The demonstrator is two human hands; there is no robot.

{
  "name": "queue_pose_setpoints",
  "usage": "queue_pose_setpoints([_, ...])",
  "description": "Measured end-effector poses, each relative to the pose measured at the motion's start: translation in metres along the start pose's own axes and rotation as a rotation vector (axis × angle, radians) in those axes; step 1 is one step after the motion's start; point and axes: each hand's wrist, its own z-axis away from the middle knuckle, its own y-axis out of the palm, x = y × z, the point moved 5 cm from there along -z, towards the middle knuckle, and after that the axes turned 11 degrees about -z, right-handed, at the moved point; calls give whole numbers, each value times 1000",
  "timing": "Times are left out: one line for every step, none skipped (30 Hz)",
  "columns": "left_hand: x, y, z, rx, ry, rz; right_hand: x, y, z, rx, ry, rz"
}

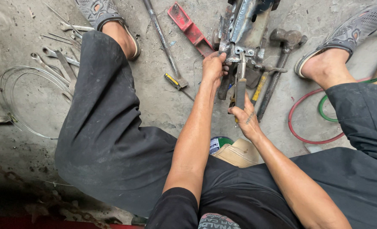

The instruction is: The person sits on the floor and uses pliers and a hammer to adjust and strike a metal part. They repeatedly reposition the part, clamp it with pliers, and strike it with a hammer to shape or align it.

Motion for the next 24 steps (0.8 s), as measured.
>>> queue_pose_setpoints([-1, 0, 0, 4, 13, -6, 0, 2, -1, -1, -17, 3])
queue_pose_setpoints([-2, 1, 0, 9, 27, -10, -2, 2, -2, -19, 2, -10])
queue_pose_setpoints([-3, 1, 0, 14, 40, -15, -4, 4, -4, -36, 21, -24])
queue_pose_setpoints([-4, 1, 0, 15, 45, -20, -7, 5, -5, -53, 40, -37])
queue_pose_setpoints([-5, 1, 1, 15, 49, -26, -10, 6, -7, -65, 38, -56])
queue_pose_setpoints([-5, 1, 1, 14, 53, -32, -13, 8, -8, -78, 35, -76])
queue_pose_setpoints([-6, 1, 2, 9, 57, -33, -16, 9, -10, -90, 32, -95])
queue_pose_setpoints([-6, 1, 2, 5, 62, -34, -22, 10, -11, -94, 69, -121])
queue_pose_setpoints([-6, 1, 2, 2, 66, -35, -27, 10, -13, -99, 105, -146])
queue_pose_setpoints([-6, 2, 2, -2, 64, -32, -32, 10, -14, -105, 144, -171])
queue_pose_setpoints([-5, 2, 2, -5, 60, -30, -33, 10, -15, -94, 103, -156])
queue_pose_setpoints([-5, 3, 2, -7, 58, -28, -33, 10, -16, -83, 62, -140])
queue_pose_setpoints([-5, 3, 2, -3, 61, -25, -32, 11, -16, -70, 20, -124])
queue_pose_setpoints([-4, 3, 2, 0, 64, -23, -33, 10, -17, -73, 31, -127])
queue_pose_setpoints([-4, 3, 1, 1, 67, -21, -34, 10, -17, -74, 43, -131])
queue_pose_setpoints([-4, 4, 1, 7, 64, -16, -35, 10, -17, -74, 53, -135])
queue_pose_setpoints([-3, 4, 1, 14, 61, -11, -36, 9, -17, -89, 68, -131])
queue_pose_setpoints([-2, 4, 0, 21, 58, -7, -36, 8, -18, -105, 84, -127])
queue_pose_setpoints([-2, 4, 0, 22, 59, -10, -36, 7, -18, -122, 101, -125])
queue_pose_setpoints([-1, 4, -1, 23, 61, -13, -34, 7, -19, -125, 80, -87])
queue_pose_setpoints([-1, 4, -1, 24, 63, -16, -32, 6, -20, -129, 59, -50])
queue_pose_setpoints([0, 4, -1, 21, 65, -19, -31, 6, -20, -131, 39, -12])
queue_pose_setpoints([1, 4, -2, 17, 68, -22, -30, 6, -21, -132, 27, -18])
queue_pose_setpoints([2, 4, -2, 15, 70, -25, -31, 6, -22, -135, 16, -23])
